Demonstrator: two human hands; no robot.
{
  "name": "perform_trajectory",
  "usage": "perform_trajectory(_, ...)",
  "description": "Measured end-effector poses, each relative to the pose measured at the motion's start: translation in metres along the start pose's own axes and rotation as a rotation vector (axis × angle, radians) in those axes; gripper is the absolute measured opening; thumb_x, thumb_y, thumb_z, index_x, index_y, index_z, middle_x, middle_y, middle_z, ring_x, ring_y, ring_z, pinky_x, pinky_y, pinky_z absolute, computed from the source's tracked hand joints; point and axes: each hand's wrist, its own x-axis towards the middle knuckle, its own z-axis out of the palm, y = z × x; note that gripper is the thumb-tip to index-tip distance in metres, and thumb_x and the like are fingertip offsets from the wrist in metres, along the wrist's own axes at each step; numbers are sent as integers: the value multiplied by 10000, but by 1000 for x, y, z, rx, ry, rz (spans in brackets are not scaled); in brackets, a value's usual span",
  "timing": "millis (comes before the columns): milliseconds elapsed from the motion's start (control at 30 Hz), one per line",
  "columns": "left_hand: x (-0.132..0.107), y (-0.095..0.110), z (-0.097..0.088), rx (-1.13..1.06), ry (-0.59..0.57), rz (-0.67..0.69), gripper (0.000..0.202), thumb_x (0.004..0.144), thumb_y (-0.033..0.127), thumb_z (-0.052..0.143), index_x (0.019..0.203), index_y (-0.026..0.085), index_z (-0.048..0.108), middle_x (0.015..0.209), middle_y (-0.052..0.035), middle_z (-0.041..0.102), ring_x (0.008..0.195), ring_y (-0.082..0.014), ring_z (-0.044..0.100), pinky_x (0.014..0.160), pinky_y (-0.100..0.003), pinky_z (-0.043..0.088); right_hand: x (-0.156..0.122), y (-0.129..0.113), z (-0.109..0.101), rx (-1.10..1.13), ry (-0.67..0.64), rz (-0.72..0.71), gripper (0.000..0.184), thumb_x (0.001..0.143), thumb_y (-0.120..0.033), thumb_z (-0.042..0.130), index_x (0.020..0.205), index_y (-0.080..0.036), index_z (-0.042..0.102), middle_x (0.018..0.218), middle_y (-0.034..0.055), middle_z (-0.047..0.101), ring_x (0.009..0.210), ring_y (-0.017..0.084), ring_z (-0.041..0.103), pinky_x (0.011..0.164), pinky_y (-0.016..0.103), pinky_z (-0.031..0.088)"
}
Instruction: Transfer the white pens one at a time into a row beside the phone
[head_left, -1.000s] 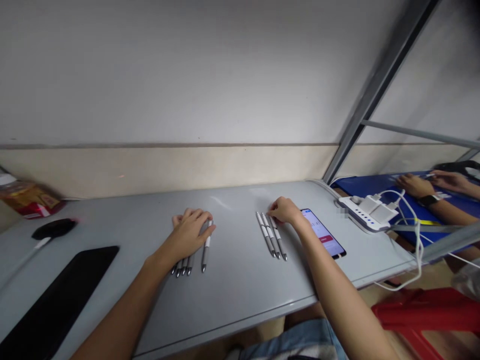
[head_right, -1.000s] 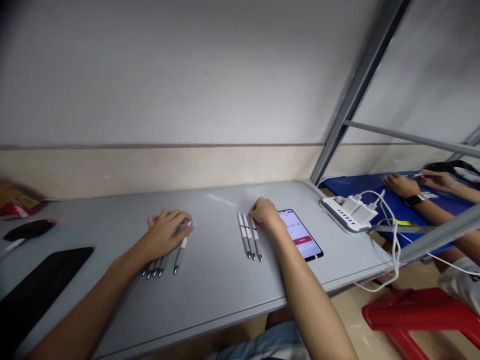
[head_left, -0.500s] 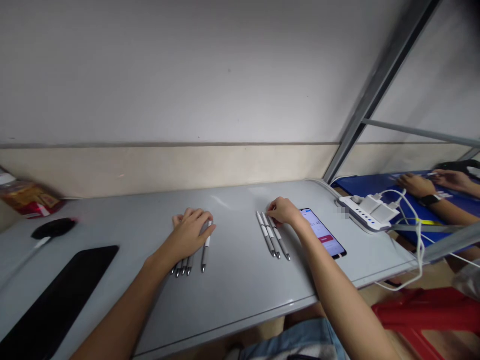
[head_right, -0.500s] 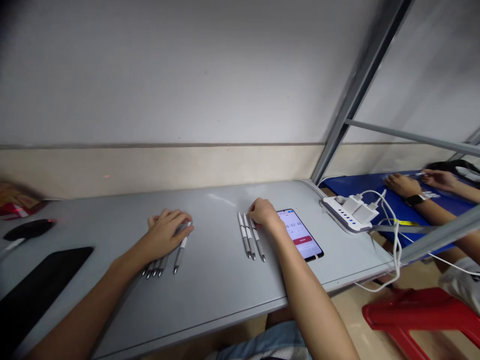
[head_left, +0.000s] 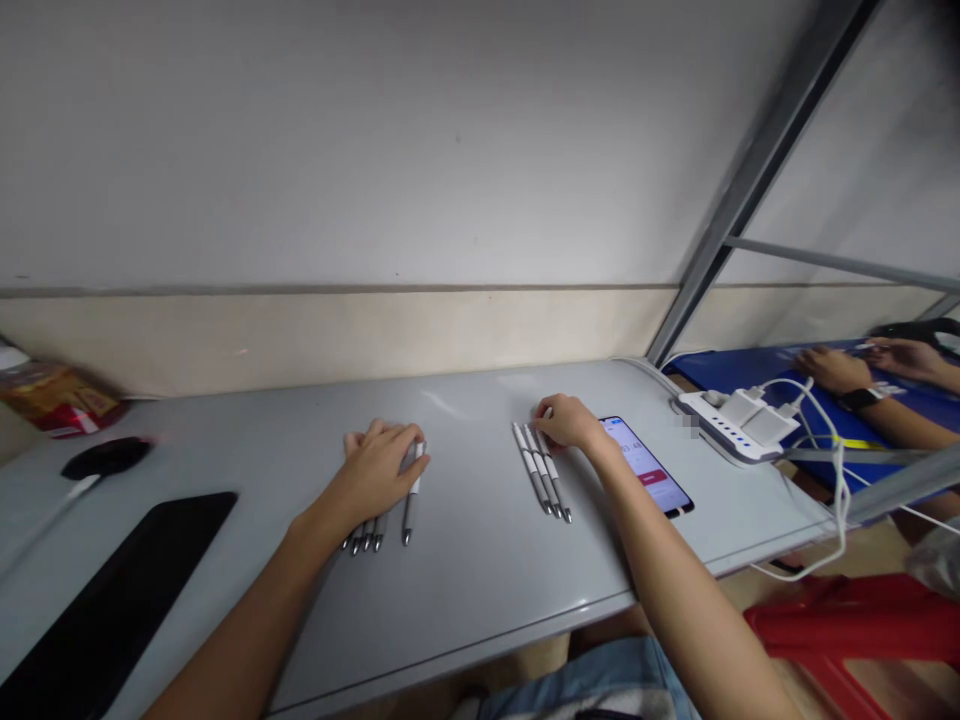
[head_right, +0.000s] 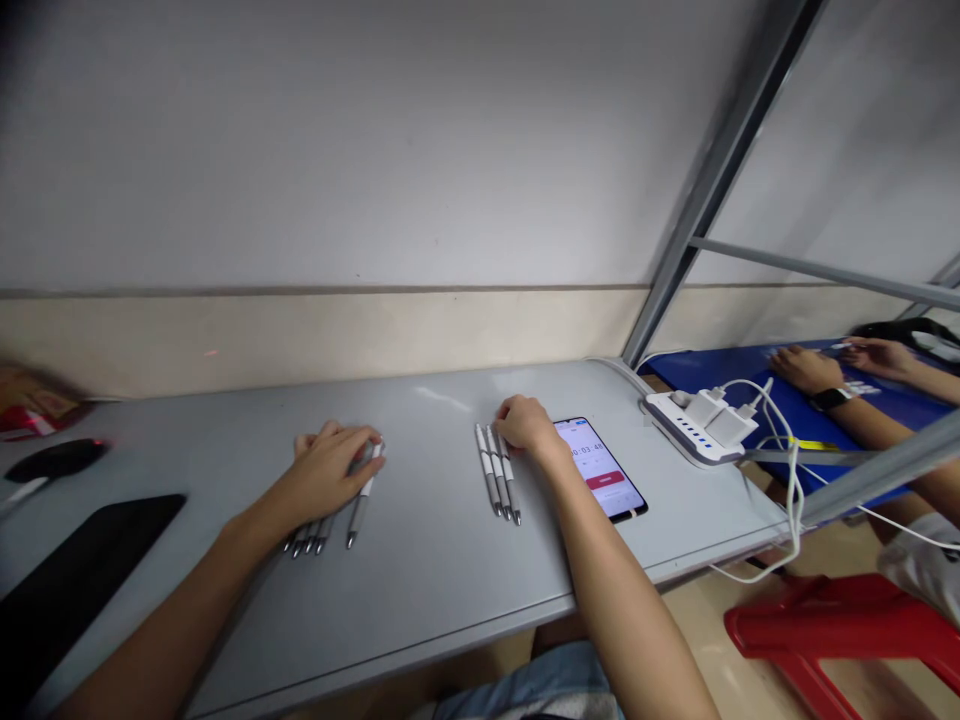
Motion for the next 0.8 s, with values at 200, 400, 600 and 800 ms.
perform_trajectory(200,-2,7,1,-6,-17,33,197,765,279,519,952,233,561,699,5,591,867,-233,526,776,-355,255,-5,-14,7,-117,192,-185,126,797,-233,571,840,-185,679,753,59,669,672,161,586,610,254,387)
perform_trajectory(400,-3,18,6,-16,31,11,201,759,192,479,942,227,554,747,-3,605,832,-220,535,750,-349,274,-26,-43,38,-156,195,-587,180,834,-195,574,991,-175,659,923,82,632,895,188,548,783,289,404)
perform_trajectory(600,0,30,7,-220,64,-6,83,809,253,504,842,209,566,797,-6,626,867,-204,549,791,-354,340,-41,-54,52,-190,68,-858,394,828,-274,648,1215,-285,572,1178,61,573,1072,229,469,854,358,385)
perform_trajectory(800,0,31,1,-509,119,50,157,847,326,518,920,215,601,902,-20,634,884,-173,575,813,-321,438,-32,-46,40,-88,106,-913,274,907,-296,551,1170,-243,603,1180,88,594,1095,225,473,901,378,379)
